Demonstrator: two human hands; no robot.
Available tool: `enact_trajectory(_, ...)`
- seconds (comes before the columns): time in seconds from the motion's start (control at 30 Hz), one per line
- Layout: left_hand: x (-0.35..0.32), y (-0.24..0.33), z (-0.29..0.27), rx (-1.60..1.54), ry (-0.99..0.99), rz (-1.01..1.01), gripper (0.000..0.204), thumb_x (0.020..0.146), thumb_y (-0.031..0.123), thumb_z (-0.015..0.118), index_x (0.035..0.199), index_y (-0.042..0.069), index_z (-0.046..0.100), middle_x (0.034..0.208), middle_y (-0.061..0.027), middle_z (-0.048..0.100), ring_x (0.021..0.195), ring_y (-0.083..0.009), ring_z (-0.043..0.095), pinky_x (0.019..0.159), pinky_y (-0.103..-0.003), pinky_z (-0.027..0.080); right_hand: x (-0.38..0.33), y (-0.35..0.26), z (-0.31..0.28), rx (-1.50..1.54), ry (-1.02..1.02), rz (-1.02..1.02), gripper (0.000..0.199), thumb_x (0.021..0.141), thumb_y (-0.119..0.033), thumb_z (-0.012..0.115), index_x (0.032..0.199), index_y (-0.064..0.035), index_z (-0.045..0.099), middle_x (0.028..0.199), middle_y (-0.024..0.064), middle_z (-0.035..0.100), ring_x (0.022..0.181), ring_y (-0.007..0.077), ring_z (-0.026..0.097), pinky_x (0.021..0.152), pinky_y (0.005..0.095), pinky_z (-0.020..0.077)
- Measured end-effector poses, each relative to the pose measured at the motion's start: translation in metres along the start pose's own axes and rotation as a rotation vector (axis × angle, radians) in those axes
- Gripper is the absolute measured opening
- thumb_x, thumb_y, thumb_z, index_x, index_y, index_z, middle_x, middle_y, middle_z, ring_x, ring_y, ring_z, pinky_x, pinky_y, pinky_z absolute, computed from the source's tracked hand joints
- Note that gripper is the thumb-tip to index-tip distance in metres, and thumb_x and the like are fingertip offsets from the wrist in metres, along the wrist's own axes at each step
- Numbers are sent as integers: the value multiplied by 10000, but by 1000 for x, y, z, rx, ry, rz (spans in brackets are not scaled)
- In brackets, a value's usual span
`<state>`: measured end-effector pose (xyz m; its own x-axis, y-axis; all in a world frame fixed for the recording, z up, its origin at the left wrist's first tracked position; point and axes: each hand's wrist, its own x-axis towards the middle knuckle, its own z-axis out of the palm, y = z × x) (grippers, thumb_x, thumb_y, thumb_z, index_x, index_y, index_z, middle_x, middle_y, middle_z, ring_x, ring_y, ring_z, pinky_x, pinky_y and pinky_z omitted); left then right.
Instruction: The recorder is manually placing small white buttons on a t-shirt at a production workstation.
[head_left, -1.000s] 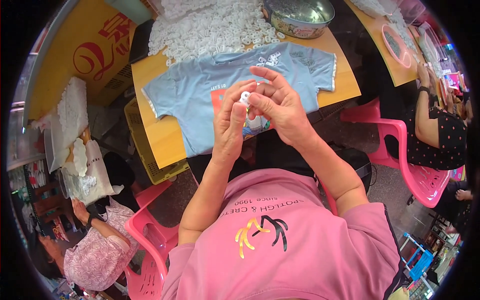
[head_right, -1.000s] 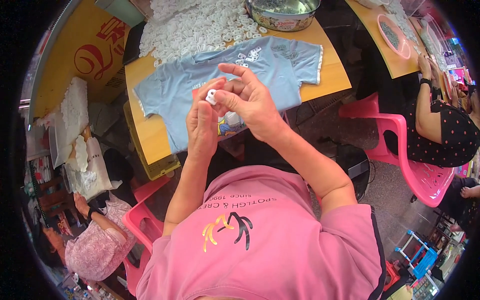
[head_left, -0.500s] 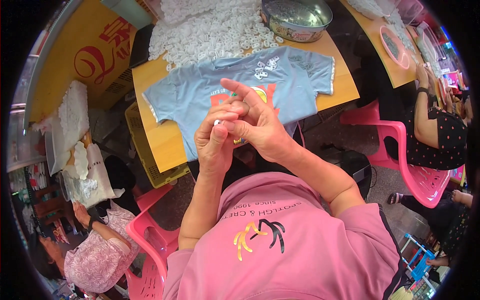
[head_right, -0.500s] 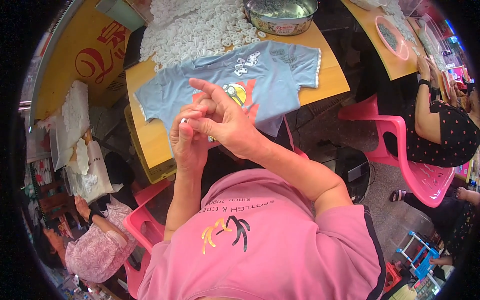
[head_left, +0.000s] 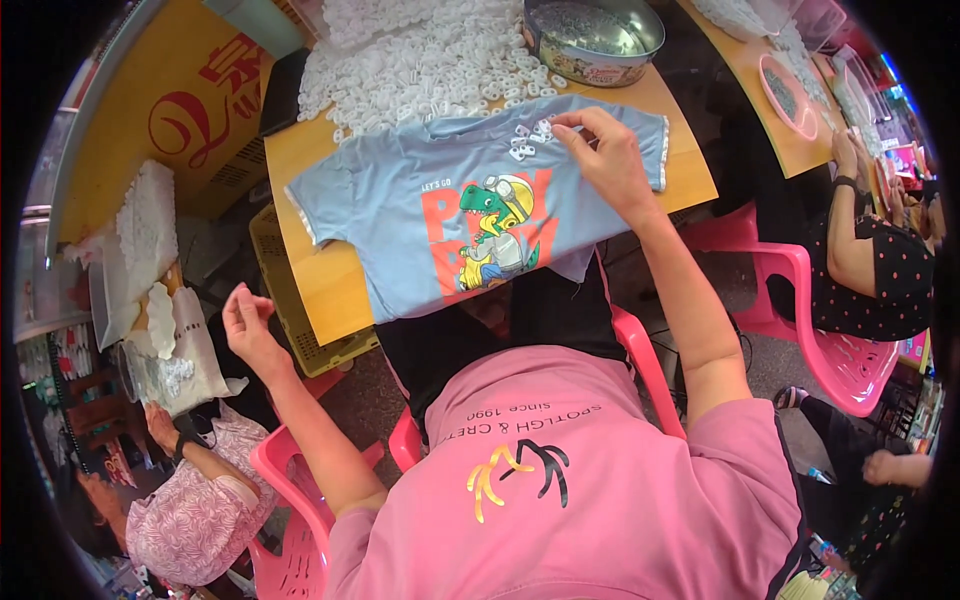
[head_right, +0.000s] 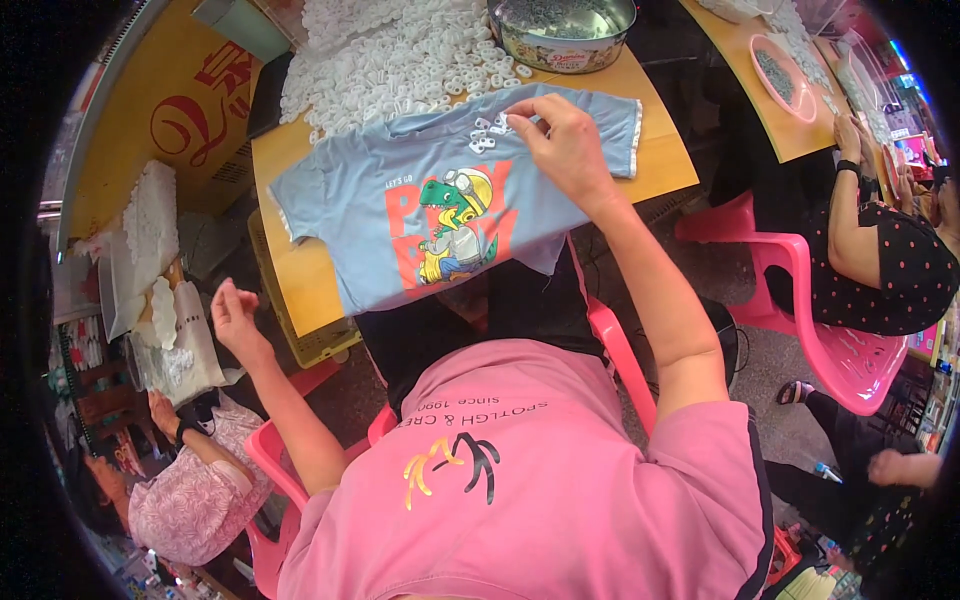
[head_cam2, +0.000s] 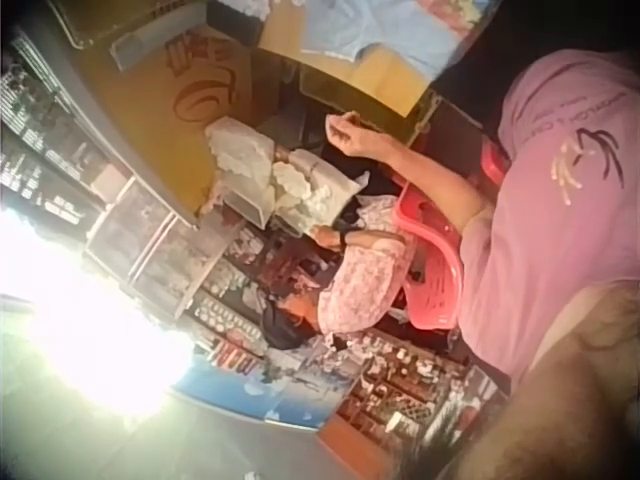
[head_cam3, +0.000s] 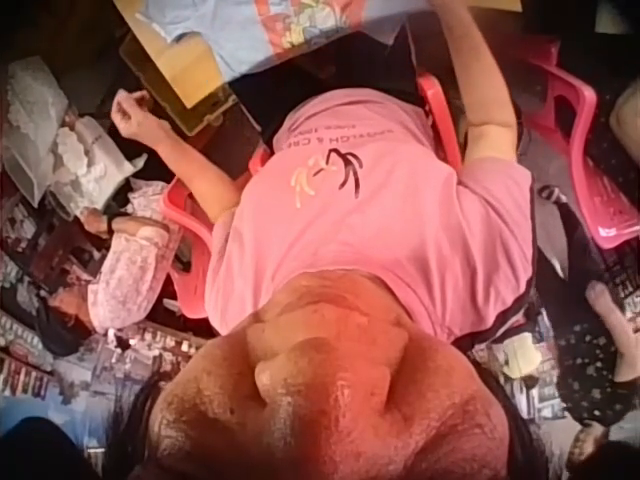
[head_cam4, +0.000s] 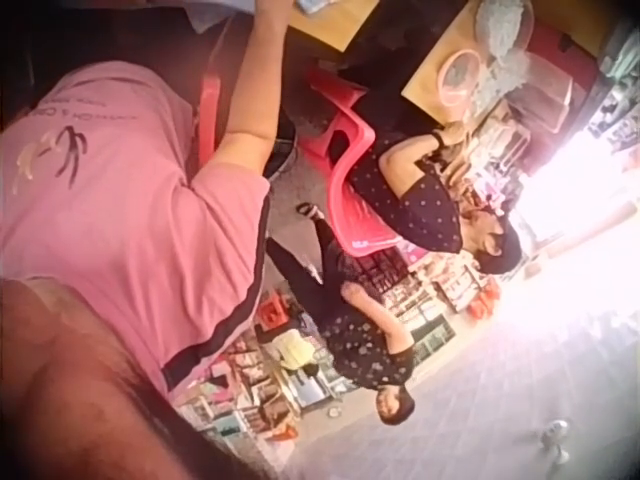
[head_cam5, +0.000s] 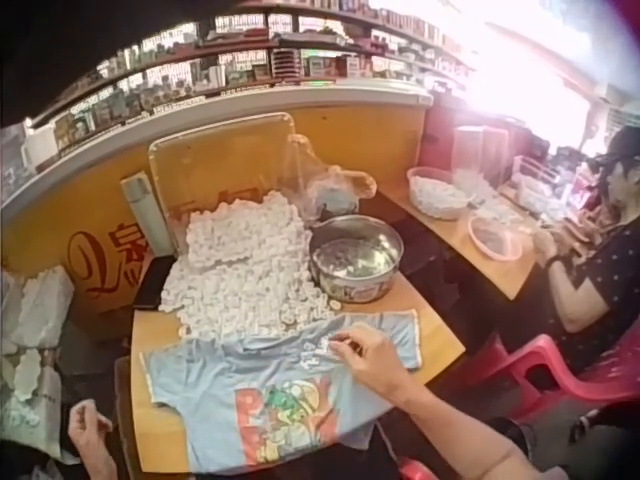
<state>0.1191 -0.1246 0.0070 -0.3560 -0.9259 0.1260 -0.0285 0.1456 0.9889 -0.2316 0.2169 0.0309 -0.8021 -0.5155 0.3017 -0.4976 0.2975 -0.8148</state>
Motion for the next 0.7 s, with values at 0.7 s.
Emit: enact_trajectory(0.7, -20, -25, -1, 313, 159, 43, 308, 981, 148, 546, 1238, -23, 547, 1201, -93, 604, 979, -156, 621, 843, -270, 495, 26, -10, 20, -666, -138, -251, 183, 808, -281, 710, 855, -104, 703, 849, 68, 611, 889, 271, 620, 751, 396, 499)
